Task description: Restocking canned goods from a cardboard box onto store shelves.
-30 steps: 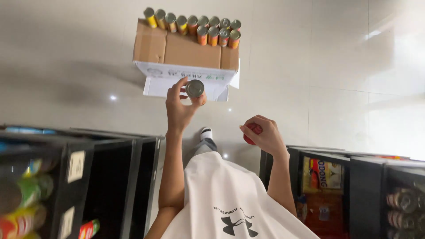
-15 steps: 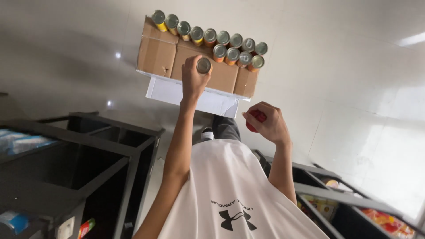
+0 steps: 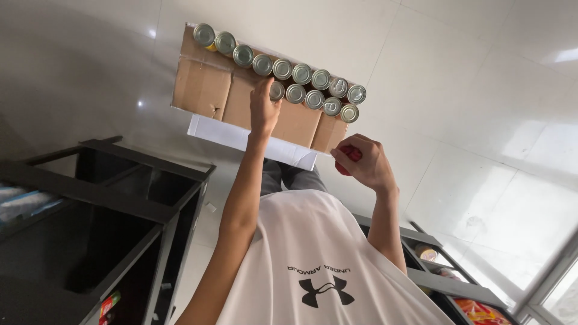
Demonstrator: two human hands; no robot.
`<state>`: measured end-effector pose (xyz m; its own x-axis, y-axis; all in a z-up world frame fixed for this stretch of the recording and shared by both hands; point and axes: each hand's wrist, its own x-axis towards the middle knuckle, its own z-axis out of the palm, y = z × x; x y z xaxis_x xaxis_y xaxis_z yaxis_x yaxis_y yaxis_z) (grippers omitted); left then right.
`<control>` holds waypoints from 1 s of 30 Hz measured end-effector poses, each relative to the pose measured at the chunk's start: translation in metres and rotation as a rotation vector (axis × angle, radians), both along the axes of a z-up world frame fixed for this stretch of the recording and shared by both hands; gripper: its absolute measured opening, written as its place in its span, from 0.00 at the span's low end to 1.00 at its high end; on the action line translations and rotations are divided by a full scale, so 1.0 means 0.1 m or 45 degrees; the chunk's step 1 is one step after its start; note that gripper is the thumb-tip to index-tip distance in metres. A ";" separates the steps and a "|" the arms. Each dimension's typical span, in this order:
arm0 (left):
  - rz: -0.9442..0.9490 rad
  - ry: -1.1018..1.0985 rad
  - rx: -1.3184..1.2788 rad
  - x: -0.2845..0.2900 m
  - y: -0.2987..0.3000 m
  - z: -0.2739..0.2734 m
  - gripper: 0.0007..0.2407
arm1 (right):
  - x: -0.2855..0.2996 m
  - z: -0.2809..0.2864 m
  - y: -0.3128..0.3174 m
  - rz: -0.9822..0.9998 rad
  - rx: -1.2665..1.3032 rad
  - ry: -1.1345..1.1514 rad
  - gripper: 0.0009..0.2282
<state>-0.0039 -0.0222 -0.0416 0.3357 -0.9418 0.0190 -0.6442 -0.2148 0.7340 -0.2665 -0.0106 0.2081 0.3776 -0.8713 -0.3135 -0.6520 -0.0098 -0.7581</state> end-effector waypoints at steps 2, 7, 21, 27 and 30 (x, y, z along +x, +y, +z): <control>0.007 0.027 -0.021 -0.05 0.05 -0.07 0.26 | 0.03 0.00 -0.09 0.022 0.026 0.007 0.09; 0.053 0.094 -0.045 -0.08 0.29 0.25 0.30 | 0.28 0.04 -0.19 0.118 0.070 0.064 0.09; 0.932 0.283 -0.291 0.67 3.39 2.02 0.23 | 2.27 0.48 1.36 1.216 -0.058 -0.017 0.13; 1.454 0.238 -0.466 0.29 5.55 2.58 0.22 | 2.82 0.71 3.29 1.718 -0.153 -0.042 0.11; 1.665 0.052 -0.600 -0.01 6.58 2.70 0.22 | 2.93 0.67 4.23 1.947 -0.178 -0.203 0.11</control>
